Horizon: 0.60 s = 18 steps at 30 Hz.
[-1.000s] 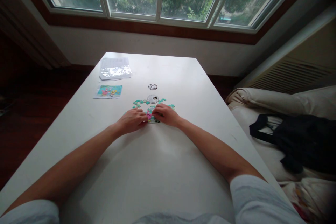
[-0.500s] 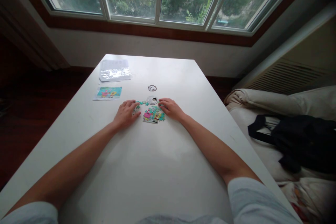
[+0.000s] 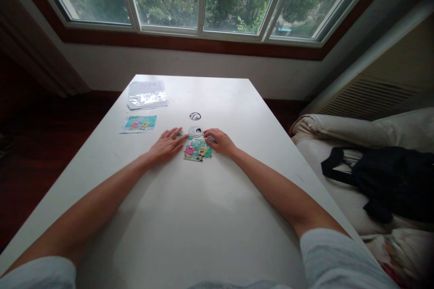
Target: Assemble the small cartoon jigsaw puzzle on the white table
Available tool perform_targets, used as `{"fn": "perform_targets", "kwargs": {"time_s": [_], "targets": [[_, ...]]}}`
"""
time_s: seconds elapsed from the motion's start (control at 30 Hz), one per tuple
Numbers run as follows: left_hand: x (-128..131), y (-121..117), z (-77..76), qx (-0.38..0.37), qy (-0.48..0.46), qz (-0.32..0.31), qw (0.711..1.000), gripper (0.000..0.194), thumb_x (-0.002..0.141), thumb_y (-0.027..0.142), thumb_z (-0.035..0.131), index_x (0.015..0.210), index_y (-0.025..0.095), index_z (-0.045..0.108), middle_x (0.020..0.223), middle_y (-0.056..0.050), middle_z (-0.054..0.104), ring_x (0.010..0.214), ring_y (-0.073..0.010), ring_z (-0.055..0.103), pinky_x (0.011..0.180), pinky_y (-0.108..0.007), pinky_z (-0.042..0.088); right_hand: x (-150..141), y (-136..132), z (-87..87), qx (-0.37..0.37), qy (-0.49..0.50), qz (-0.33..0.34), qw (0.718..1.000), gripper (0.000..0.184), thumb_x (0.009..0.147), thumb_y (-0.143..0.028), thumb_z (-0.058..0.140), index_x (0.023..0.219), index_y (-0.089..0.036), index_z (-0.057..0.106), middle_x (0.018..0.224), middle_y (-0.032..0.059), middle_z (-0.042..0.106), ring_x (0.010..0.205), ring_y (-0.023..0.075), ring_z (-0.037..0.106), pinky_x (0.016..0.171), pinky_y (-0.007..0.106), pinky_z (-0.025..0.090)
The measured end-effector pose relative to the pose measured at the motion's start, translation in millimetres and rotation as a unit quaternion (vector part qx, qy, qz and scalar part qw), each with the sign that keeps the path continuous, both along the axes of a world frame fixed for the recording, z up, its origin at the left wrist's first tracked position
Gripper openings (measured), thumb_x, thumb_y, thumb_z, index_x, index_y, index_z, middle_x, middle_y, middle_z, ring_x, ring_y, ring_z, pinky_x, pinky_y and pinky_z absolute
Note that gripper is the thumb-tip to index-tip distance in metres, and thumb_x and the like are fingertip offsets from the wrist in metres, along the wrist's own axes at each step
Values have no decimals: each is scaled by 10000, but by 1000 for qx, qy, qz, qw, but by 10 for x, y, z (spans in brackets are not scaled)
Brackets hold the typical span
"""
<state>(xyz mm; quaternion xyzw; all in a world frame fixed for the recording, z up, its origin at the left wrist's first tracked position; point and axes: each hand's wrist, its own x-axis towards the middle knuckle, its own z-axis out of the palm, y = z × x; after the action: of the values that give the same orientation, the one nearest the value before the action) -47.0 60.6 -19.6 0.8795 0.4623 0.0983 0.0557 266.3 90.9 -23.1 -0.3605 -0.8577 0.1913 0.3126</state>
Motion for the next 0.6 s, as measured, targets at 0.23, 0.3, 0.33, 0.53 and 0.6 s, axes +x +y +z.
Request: {"fn": "perform_targets", "kwargs": {"time_s": [0.23, 0.3, 0.33, 0.53, 0.6], "targets": [[73, 186, 81, 18, -37, -25, 999, 469, 1049, 414, 396, 1487, 287, 506, 1618, -89, 396, 1469, -281, 385, 1234, -540, 287, 41, -23, 26, -59, 42, -56, 996, 250, 907, -268, 593, 1112, -213, 724, 892, 22, 700, 707, 146, 561, 728, 279, 470], [87, 180, 108, 21, -47, -46, 998, 462, 1045, 392, 411, 1486, 295, 508, 1610, -86, 406, 1451, -280, 407, 1221, -531, 318, 53, -23, 22, -67, 54, -99, 991, 239, 909, -276, 576, 1077, -208, 732, 834, 14, 681, 686, 145, 545, 716, 280, 464], [89, 174, 117, 21, -48, -58, 997, 459, 1047, 380, 409, 1489, 308, 508, 1610, -80, 407, 1447, -279, 412, 1217, -528, 327, 61, -23, 19, -67, 59, -119, 989, 237, 914, -280, 564, 1062, -205, 734, 841, 20, 684, 708, 152, 558, 731, 286, 472], [69, 173, 99, 16, -62, -57, 996, 424, 1043, 379, 424, 1426, 282, 578, 1549, -87, 479, 1422, -272, 443, 1212, -497, 357, 179, -95, -4, -36, 17, -87, 995, 335, 958, -352, 552, 1242, -221, 672, 1238, 92, 683, 1144, 245, 621, 1030, 417, 496], [70, 171, 82, 14, -81, -39, 996, 422, 1032, 388, 442, 1405, 255, 585, 1527, -96, 500, 1412, -268, 452, 1209, -483, 372, 233, -154, -12, -12, -41, -52, 998, 444, 958, -420, 590, 1359, -230, 613, 1420, 112, 591, 1327, 276, 533, 1143, 468, 433]]}}
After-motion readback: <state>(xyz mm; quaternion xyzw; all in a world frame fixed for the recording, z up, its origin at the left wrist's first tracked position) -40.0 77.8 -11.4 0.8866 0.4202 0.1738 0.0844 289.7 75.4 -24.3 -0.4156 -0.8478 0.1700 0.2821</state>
